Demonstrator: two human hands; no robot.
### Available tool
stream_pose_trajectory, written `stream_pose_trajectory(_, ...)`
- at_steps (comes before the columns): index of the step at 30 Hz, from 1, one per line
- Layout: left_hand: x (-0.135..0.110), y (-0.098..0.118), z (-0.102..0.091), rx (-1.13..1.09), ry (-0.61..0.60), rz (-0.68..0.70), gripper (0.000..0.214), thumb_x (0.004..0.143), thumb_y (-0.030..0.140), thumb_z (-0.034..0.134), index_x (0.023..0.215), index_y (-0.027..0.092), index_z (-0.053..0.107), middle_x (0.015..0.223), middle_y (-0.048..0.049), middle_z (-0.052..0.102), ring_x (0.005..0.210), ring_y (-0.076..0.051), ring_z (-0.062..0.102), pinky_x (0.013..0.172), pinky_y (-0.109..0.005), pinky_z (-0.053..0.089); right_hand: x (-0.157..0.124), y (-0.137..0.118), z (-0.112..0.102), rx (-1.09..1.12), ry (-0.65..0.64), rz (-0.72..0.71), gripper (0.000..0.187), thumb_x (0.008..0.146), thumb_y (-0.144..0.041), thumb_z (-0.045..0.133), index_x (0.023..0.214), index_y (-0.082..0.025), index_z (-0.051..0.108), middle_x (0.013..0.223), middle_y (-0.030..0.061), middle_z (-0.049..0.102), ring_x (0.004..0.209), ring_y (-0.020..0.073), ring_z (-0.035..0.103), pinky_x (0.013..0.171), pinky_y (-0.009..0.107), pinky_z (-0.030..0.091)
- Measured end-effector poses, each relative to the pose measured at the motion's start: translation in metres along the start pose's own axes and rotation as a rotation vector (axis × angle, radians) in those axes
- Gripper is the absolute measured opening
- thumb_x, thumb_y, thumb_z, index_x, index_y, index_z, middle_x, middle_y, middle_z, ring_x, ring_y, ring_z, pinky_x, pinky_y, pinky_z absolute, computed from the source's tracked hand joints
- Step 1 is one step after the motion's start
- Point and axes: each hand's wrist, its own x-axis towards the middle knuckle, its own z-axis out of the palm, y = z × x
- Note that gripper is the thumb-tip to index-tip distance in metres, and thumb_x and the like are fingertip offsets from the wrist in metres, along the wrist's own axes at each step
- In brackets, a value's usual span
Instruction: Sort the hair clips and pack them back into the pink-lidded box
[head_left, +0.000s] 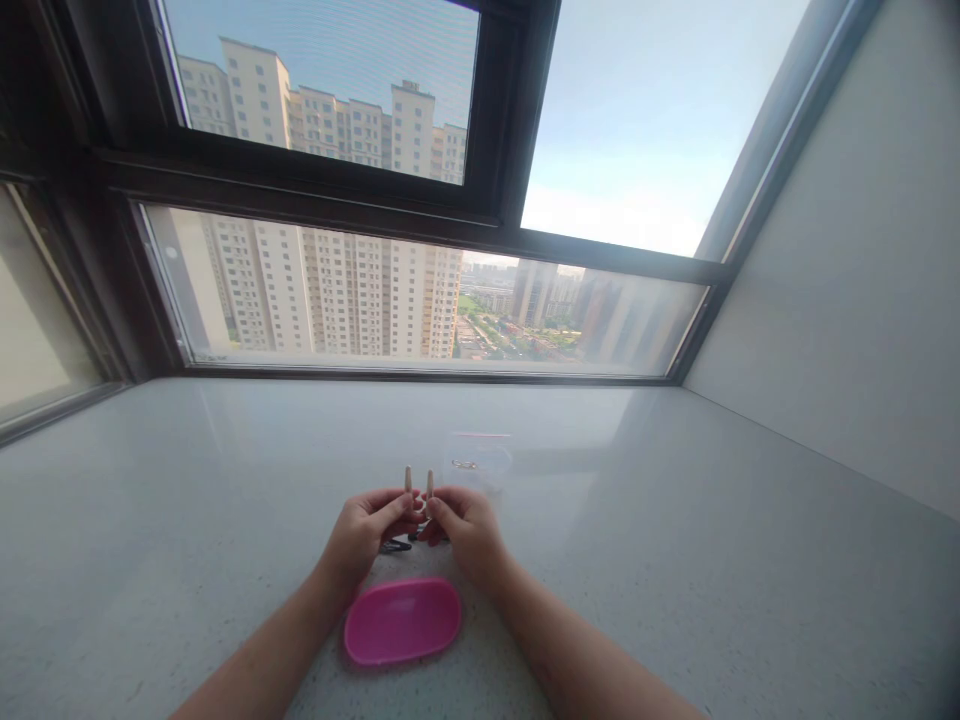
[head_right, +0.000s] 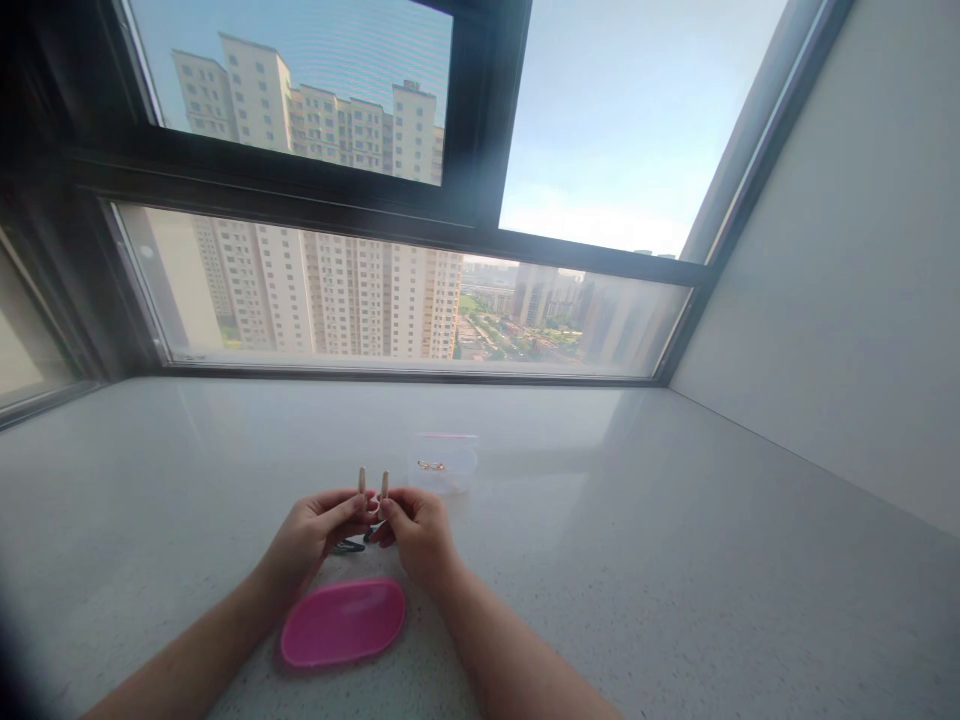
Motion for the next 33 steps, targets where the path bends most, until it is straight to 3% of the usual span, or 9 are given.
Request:
stream_pose_trajectory(7,0.0012,0.0004,0.0009,-0.027,0.033,-0.049,0.024,0.063,0.027,0.072,0.079,0.009,0.070,0.069,-0.0096,0.072,0.065,-0.019,0.067,0.062,-0.028,0.055,0.0011,0.0027,-0.0002,0.001,0.021,-0.008,0.034,0.074,-0.045,0.058,0.080,-0.011,0.065,0.058,0.0012,0.060,0.039,0.0100,0.055,0.036,0.018,0.041)
stream_pose_trajectory(13,0.0029,-0.0034,-0.0024,-0.008,0.041,-0.038,0.028,0.065,0.029,0.069,0.084,0.008,0.069,0.071,-0.0110,0.072,0.066,-0.020,0.068,0.063,-0.029,0.055,0.0019,-0.0040,-0.0008,-0.020,0.077,0.009,0.034,0.073,-0.043,0.058,0.076,-0.010,0.064,0.053,0.0013,0.060,0.030,0.0061,0.044,0.029,0.016,0.028)
stream_pose_trajectory(24,-0.0009,0.0018,0.0015,-0.049,0.055,-0.055,0.025,0.066,0.025,0.070,0.085,0.008,0.070,0.074,-0.0118,0.072,0.064,-0.017,0.066,0.065,-0.026,0.054,0.0024,-0.0017,-0.0063,0.225,0.074,0.047,0.030,0.070,-0.038,0.065,0.078,-0.010,0.068,0.071,0.0082,0.066,0.050,0.0104,0.055,0.046,0.021,0.040)
stream_pose_trajectory(33,0.0005,-0.0004,0.0003,-0.064,0.044,-0.073,0.026,0.062,0.028,0.073,0.080,0.010,0.071,0.068,-0.0092,0.071,0.060,-0.016,0.065,0.063,-0.027,0.053,0.0014,-0.0015,-0.0051,0.270,0.058,0.091,0.030,0.068,-0.034,0.067,0.085,-0.010,0.070,0.058,0.0028,0.059,0.049,0.0118,0.056,0.046,0.022,0.042)
